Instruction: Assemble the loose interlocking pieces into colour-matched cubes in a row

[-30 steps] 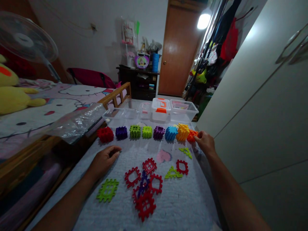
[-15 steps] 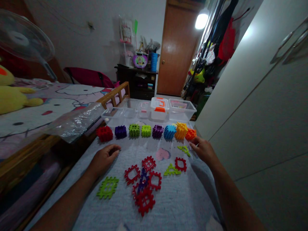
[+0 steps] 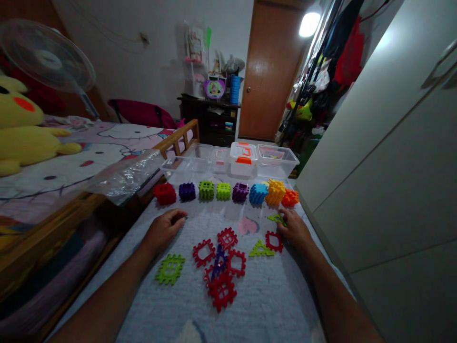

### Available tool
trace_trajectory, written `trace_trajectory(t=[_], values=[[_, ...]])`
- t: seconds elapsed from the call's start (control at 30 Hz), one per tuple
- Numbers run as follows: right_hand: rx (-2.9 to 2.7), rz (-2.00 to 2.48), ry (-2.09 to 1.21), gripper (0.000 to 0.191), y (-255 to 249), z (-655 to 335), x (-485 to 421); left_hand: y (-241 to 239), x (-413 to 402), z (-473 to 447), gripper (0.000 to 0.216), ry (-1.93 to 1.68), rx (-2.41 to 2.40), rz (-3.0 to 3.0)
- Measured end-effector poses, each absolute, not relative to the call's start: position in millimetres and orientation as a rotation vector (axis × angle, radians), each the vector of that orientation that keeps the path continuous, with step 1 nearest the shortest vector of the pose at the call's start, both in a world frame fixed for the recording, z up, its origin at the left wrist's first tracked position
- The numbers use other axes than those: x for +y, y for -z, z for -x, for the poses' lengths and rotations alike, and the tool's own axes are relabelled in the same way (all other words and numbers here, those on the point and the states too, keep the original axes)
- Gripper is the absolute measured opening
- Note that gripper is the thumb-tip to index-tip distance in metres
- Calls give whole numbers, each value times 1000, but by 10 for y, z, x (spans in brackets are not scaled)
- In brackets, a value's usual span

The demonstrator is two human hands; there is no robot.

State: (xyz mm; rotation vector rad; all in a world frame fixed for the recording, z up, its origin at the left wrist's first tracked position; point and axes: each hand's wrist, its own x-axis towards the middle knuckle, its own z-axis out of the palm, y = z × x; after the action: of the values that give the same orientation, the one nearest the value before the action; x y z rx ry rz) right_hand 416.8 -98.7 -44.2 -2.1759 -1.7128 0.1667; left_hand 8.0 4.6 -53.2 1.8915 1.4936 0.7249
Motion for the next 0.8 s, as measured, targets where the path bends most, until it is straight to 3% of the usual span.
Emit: trace_trajectory(t=[0.17,0.27,0.37,0.53,0.8], values=[[-1981,1894,-281,22,131,-3950,-1109,544,43,-80,40,-734,1491,-1891],[-2293,1726,-497,23,-23,-3748,-1220,548,42,-79,39,-733,1498,-1904],[-2388,1743,-481,26,-38,-3613,-1271,547,42,-80,39,-741,1499,-1913],[-2381,1652,-396,7,82,-3578,-1204,532,39,-96,39,-753,1499,-1905],[-1937,1711,-417,35,300,-3521,-1079,492,24,-115,39,-755,1502,-1896]])
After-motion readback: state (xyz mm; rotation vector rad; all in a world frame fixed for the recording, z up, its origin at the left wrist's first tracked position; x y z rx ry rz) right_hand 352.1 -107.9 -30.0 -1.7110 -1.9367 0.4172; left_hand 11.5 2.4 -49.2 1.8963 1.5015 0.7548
